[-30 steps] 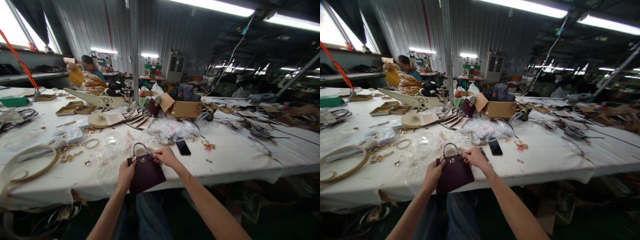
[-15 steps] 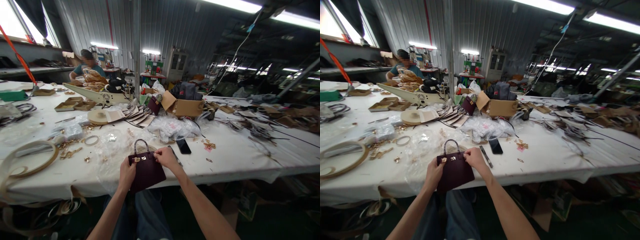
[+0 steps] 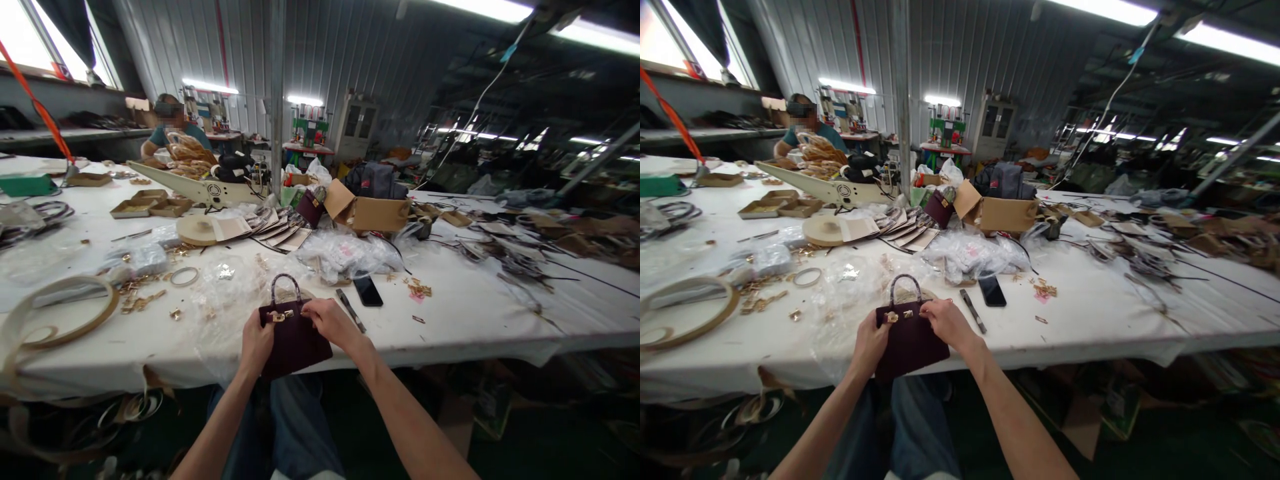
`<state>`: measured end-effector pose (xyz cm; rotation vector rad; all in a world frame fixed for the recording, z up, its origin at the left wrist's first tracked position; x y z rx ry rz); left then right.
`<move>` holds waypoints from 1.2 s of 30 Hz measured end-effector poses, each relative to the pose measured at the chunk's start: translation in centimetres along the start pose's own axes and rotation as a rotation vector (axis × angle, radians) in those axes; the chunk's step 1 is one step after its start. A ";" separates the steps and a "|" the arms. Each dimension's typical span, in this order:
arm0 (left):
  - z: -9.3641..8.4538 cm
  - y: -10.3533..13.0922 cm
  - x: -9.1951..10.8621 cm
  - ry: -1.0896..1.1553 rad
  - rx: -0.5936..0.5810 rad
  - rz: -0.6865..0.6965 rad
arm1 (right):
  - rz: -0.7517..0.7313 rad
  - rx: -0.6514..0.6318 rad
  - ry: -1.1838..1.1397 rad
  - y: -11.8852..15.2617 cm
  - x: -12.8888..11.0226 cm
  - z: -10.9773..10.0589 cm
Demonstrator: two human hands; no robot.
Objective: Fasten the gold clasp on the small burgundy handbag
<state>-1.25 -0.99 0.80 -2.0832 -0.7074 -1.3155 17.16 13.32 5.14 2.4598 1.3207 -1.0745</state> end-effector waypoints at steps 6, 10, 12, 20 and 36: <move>-0.1 0.0 -0.3 -0.002 0.008 -0.014 | 0.134 0.065 -0.063 -0.3 0.1 0.4; -0.1 0.1 -0.4 0.000 -0.003 -0.007 | 0.360 0.059 -0.211 -0.4 1.8 0.3; -0.1 0.1 -0.4 0.003 -0.009 -0.005 | 0.429 0.075 -0.202 -0.4 2.9 -0.1; 0.2 0.0 -0.6 -0.024 0.005 -0.003 | 0.278 0.059 0.034 -0.7 2.2 -0.4; 0.1 0.9 1.1 -0.006 0.028 0.037 | 0.438 0.063 -0.055 -1.3 1.9 -0.4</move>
Point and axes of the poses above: each hand's wrist, its own y-axis away from the middle knuckle, its own z-axis out of the palm, x = y × z, the point moved 5 cm from there along -y, towards the middle knuckle, and after that the axes turned 5 degrees about z, right-handed, at the moved point
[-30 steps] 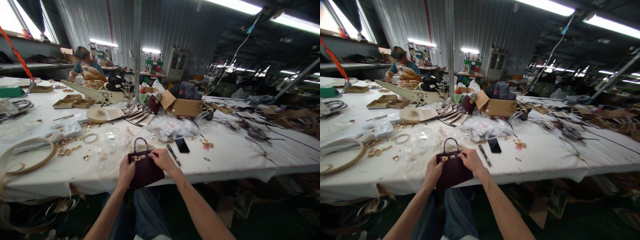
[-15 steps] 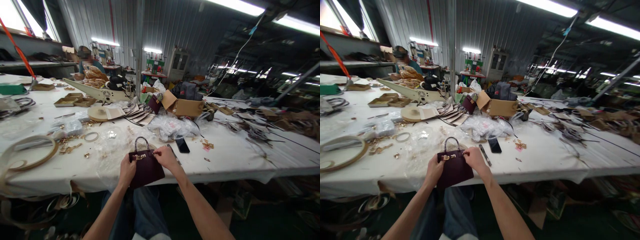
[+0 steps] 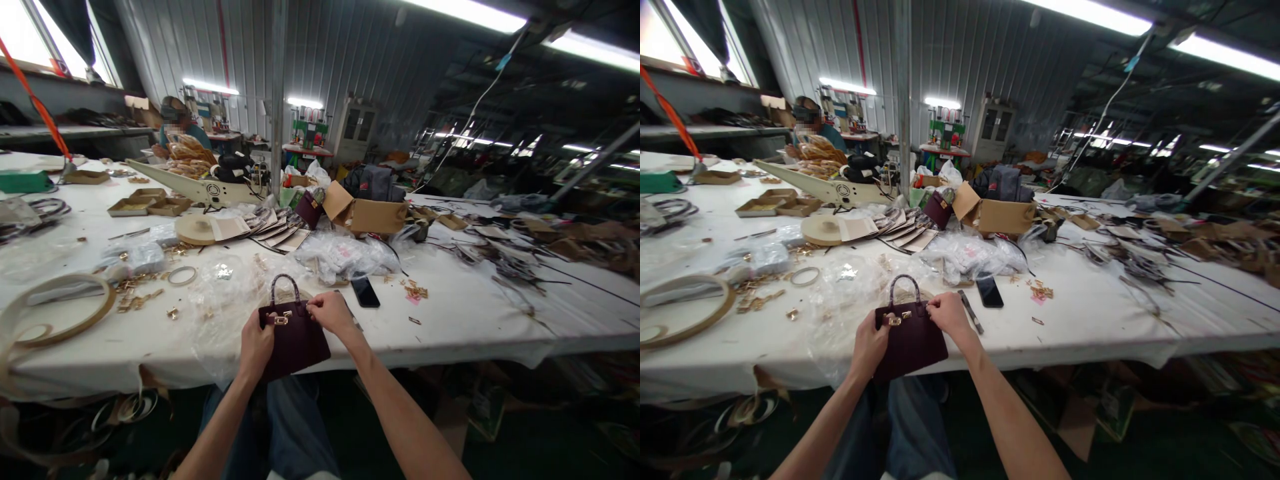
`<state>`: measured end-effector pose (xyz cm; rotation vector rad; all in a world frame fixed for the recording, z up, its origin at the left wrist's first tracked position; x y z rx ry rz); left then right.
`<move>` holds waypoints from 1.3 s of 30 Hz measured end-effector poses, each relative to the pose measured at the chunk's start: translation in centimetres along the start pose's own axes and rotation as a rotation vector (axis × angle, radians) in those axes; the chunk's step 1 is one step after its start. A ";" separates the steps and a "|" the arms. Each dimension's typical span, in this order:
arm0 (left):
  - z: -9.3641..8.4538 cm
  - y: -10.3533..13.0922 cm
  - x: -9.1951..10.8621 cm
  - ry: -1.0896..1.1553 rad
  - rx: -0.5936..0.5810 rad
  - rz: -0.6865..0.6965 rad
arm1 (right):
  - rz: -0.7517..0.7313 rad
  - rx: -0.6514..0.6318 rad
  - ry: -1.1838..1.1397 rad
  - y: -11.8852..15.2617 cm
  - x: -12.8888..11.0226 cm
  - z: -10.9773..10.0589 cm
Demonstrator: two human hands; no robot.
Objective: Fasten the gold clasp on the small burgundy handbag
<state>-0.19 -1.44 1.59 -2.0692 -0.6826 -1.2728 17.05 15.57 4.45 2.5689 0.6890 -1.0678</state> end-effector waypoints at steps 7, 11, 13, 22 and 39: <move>0.0 0.3 0.3 0.013 0.020 0.020 | -0.022 0.052 0.080 0.4 -0.7 0.7; 0.0 0.7 0.6 0.008 0.036 0.032 | -0.023 0.026 0.126 0.1 -1.1 0.8; 0.0 1.0 0.8 0.006 0.038 0.041 | -0.022 0.010 0.144 -0.2 -1.3 0.9; 0.3 1.3 2.3 0.048 0.011 0.077 | 0.018 -0.099 0.146 -1.1 -0.7 1.1; 0.3 1.5 1.9 -0.009 0.038 0.061 | 0.061 -0.146 0.061 -2.2 -0.1 0.9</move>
Point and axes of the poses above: each hand's wrist, its own y-axis away from the middle knuckle, its own z-axis out of the palm, x = y × z, the point moved 5 cm from there along -y, towards the middle knuckle, and after that the axes turned 5 degrees about z, right-handed, at the moved point
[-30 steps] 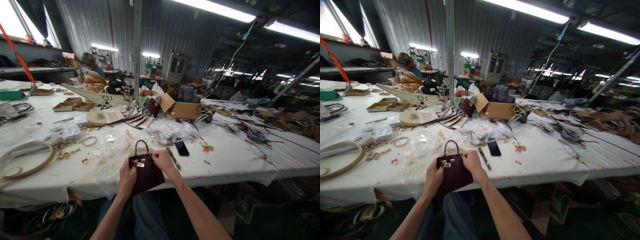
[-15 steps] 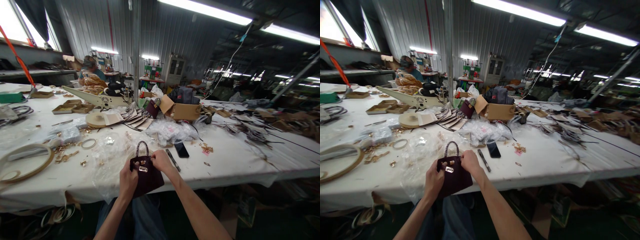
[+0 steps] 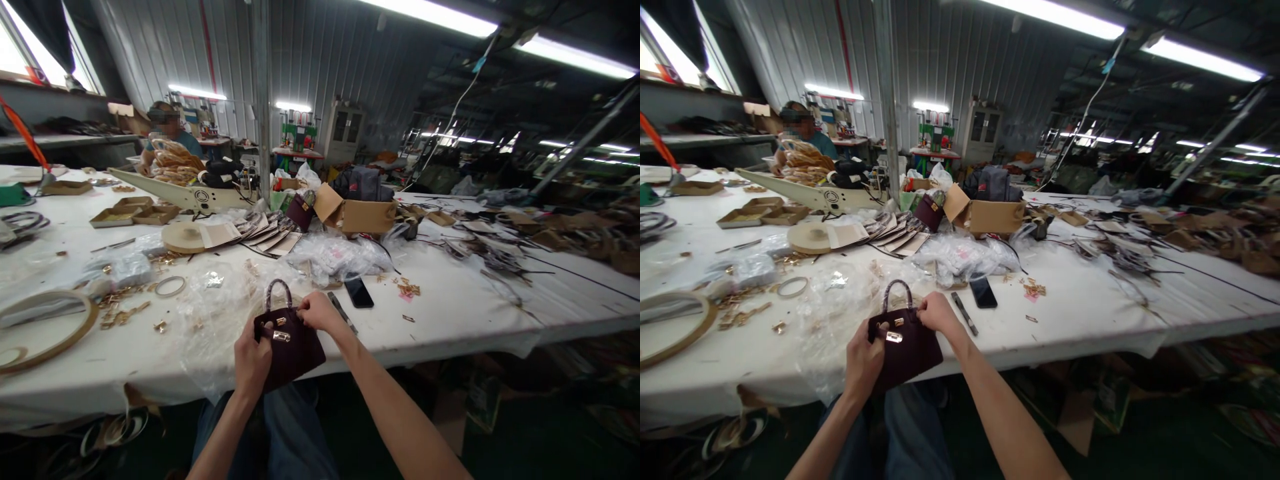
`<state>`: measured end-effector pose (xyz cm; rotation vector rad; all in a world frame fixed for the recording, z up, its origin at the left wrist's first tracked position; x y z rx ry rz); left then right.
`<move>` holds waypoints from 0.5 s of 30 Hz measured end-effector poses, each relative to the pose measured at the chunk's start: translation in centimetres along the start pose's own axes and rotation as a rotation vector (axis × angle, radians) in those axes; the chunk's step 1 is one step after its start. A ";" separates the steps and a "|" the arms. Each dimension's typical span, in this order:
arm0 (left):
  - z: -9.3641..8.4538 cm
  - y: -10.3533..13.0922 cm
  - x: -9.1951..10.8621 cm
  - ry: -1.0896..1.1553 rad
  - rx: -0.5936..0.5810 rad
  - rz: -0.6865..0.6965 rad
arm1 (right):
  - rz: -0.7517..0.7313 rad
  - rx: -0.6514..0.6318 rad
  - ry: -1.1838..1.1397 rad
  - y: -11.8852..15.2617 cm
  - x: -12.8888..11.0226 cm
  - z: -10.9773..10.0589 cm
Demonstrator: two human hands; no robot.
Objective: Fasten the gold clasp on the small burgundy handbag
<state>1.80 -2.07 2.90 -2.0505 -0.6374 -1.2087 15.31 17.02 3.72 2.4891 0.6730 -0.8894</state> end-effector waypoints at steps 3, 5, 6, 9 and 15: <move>0.0 -0.1 0.1 0.016 -0.010 0.005 | 0.051 -0.004 -0.064 0.0 1.1 0.5; -0.1 -0.3 0.0 0.027 -0.010 0.001 | 0.041 0.053 -0.075 0.6 1.5 0.7; -0.1 -0.3 -0.1 0.031 -0.009 -0.002 | 0.025 0.098 -0.069 1.1 1.6 0.8; -0.1 -0.4 -0.4 0.032 -0.012 -0.006 | -0.029 0.239 -0.022 2.4 1.3 1.2; -0.1 -0.1 -0.5 0.010 -0.002 -0.021 | -0.064 0.250 0.085 2.4 0.1 1.6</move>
Point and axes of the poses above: each hand's wrist, its own y-axis away from the middle knuckle, its own z-axis out of the palm, x = y × z, the point moved 5 cm from there along -y, towards the middle knuckle, and after that the axes turned 5 degrees about z, right-handed, at the moved point
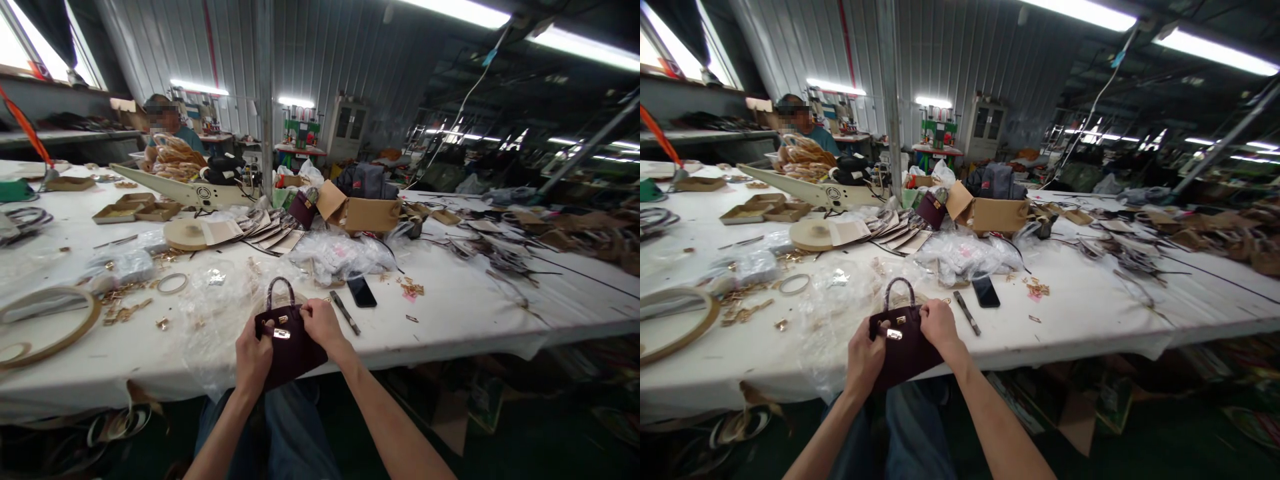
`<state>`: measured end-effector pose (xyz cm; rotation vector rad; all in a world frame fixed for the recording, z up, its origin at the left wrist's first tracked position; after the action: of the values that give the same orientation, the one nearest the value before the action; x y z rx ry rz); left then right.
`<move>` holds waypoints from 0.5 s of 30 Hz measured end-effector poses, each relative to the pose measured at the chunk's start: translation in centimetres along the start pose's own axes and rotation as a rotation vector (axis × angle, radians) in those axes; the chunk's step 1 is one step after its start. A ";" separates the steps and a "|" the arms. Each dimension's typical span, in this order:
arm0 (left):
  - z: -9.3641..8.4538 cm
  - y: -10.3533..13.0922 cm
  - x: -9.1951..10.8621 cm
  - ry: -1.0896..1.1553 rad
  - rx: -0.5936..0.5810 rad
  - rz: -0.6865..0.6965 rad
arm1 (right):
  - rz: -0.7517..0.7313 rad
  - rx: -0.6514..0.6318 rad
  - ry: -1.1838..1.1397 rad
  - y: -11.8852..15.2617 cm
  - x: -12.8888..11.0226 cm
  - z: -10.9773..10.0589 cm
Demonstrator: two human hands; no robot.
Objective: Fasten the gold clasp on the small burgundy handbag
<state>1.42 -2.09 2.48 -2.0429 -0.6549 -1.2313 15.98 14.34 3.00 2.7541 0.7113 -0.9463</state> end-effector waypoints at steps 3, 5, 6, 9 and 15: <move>0.0 0.3 0.5 -0.005 0.011 -0.001 | -0.044 -0.103 0.023 -1.3 -0.4 -0.5; 0.0 0.3 0.8 -0.007 0.014 0.016 | -0.072 -0.173 0.026 -2.2 -0.4 -0.8; 0.0 0.3 0.9 -0.010 0.015 0.022 | -0.084 -0.206 0.023 -2.6 -0.3 -0.9; 0.1 0.2 1.0 -0.019 0.013 0.026 | -0.106 -0.288 -0.004 -3.7 0.1 -0.8; 0.2 0.0 1.1 -0.029 0.008 0.036 | -0.108 -0.395 -0.092 -5.0 1.2 0.2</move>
<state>2.00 -1.86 3.37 -2.0604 -0.6322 -1.1788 14.31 19.10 2.21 2.3357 0.9260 -0.8399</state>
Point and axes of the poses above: each hand's wrist, its own y-axis away from the middle knuckle, its own z-axis out of the palm, x = y × z, the point moved 5 cm from there along -y, towards the middle knuckle, and after that the axes turned 5 degrees about z, right-handed, at the moved point
